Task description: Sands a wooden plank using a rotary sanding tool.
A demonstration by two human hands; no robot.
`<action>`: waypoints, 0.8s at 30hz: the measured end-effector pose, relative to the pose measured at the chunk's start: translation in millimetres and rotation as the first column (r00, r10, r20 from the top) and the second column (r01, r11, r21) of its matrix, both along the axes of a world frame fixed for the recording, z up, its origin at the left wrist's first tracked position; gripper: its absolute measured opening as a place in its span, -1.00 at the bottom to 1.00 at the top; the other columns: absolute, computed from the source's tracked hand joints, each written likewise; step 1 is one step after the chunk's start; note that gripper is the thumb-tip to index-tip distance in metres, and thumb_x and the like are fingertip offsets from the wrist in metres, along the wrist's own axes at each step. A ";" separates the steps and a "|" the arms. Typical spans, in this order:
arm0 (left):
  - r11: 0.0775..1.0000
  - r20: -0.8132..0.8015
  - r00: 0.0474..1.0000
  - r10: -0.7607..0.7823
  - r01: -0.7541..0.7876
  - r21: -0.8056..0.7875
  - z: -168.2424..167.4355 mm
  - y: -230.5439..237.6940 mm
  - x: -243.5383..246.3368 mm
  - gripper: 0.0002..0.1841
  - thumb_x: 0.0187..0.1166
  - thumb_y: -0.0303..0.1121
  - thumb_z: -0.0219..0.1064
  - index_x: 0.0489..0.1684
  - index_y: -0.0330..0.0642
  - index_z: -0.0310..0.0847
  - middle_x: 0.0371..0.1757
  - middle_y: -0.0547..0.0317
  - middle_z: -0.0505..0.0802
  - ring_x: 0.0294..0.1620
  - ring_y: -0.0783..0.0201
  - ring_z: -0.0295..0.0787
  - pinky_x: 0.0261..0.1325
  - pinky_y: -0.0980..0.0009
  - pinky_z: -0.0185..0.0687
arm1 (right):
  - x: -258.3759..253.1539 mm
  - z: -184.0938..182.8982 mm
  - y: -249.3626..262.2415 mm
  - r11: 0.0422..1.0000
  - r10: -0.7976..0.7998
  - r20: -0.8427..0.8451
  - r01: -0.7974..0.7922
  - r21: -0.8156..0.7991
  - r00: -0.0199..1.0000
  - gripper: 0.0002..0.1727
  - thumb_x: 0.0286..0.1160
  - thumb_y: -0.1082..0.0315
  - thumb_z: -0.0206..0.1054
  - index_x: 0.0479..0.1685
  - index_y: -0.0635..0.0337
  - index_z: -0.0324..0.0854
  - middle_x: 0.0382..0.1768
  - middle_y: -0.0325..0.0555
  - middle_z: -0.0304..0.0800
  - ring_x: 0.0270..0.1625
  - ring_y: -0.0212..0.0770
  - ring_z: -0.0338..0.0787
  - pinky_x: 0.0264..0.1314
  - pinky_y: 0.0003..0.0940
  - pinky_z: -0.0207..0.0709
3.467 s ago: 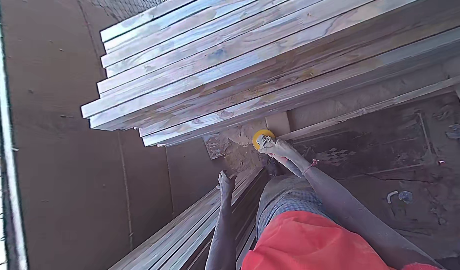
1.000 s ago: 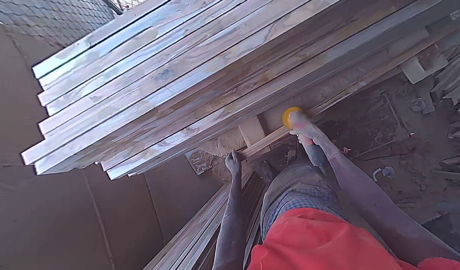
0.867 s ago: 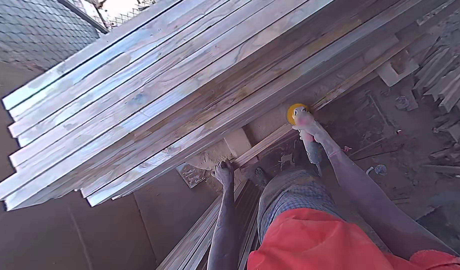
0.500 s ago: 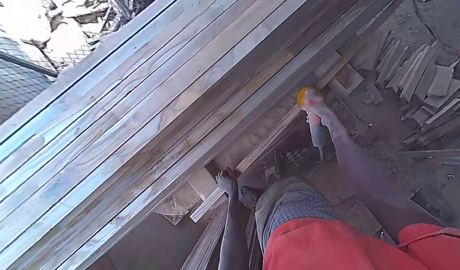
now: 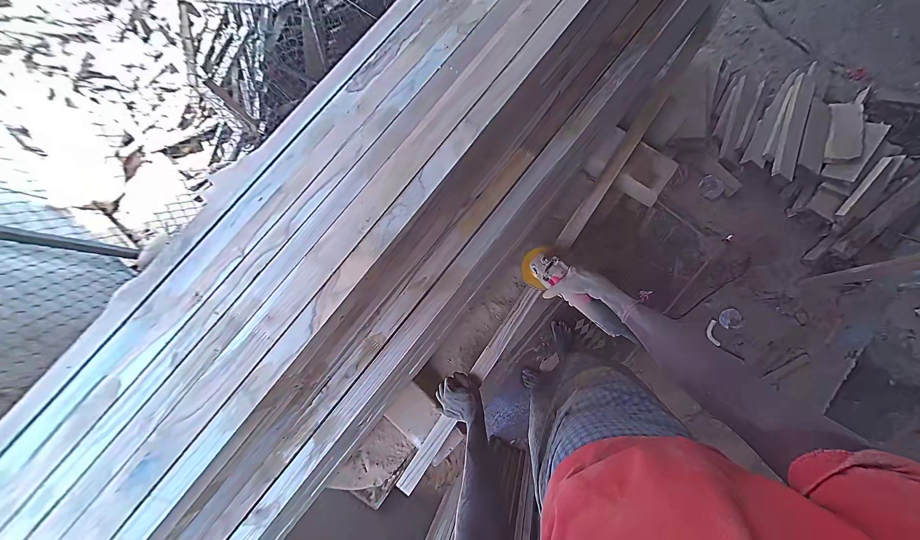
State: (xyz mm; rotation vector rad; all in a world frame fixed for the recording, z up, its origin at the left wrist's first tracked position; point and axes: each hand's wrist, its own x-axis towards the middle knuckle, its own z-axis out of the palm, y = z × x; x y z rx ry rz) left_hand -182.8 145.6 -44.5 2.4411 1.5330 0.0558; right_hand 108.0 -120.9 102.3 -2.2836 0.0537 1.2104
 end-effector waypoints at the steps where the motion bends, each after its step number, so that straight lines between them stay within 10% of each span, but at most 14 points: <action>1: 1.000 0.016 1.000 -0.011 0.011 0.009 0.2 0.0 -2.0 -0.56 0.72 -0.08 0.12 -0.22 -0.25 0.82 0.09 -0.12 0.89 0.31 -0.12 0.77 0.31 -0.31 0.50 | -15.7 -8.6 18.7 0.993 0.117 0.010 -0.116 -0.027 0.993 -0.21 0.04 -0.35 0.61 0.09 0.12 0.71 -0.14 0.01 0.80 -0.15 -0.07 0.77 -0.01 0.08 0.62; 3: 0.999 0.042 0.998 -0.043 0.042 0.021 -0.5 1.0 -7.2 -0.56 0.72 -0.09 0.12 -0.17 -0.27 0.82 0.10 -0.14 0.89 0.31 -0.13 0.78 0.32 -0.34 0.49 | -38.5 -10.2 49.9 0.949 0.309 0.025 -0.307 -0.069 0.951 -0.08 -0.05 -0.41 0.61 0.16 0.20 0.69 0.09 0.14 0.79 0.18 0.10 0.76 0.22 0.25 0.54; 7: 0.997 0.038 0.997 -0.063 0.065 -0.033 0.8 6.6 -50.5 -0.54 0.75 -0.07 0.12 0.07 -0.28 0.82 0.21 -0.21 0.87 0.35 -0.21 0.76 0.39 -0.37 0.46 | -57.8 -10.5 56.2 0.926 0.367 0.001 -0.366 -0.096 0.930 -0.02 -0.14 -0.42 0.63 0.15 0.26 0.66 0.11 0.19 0.77 0.21 0.14 0.75 0.21 0.27 0.56; 15: 0.998 -0.044 0.997 -0.065 0.066 0.021 -3.7 30.5 -127.7 -0.50 0.78 -0.12 0.09 -0.24 -0.43 0.80 -0.02 -0.36 0.86 0.22 -0.34 0.76 0.32 -0.30 0.55 | 35.9 -27.3 -53.8 0.981 -0.196 0.042 0.196 0.011 0.980 -0.24 -0.01 -0.40 0.60 -0.01 0.06 0.73 -0.32 -0.04 0.79 -0.36 -0.10 0.76 -0.18 0.04 0.67; 24: 0.973 0.112 0.967 -0.227 0.229 -0.006 27.2 -99.8 107.1 -0.52 0.75 -0.16 0.18 -0.48 -0.39 0.76 -0.27 -0.23 0.86 -0.05 -0.21 0.85 0.15 -0.18 0.65 | 178.1 19.9 -141.5 0.939 -0.338 0.025 0.336 0.069 0.941 -0.41 0.29 -0.17 0.56 0.13 0.07 0.69 -0.29 -0.08 0.74 -0.36 -0.19 0.69 -0.19 -0.11 0.61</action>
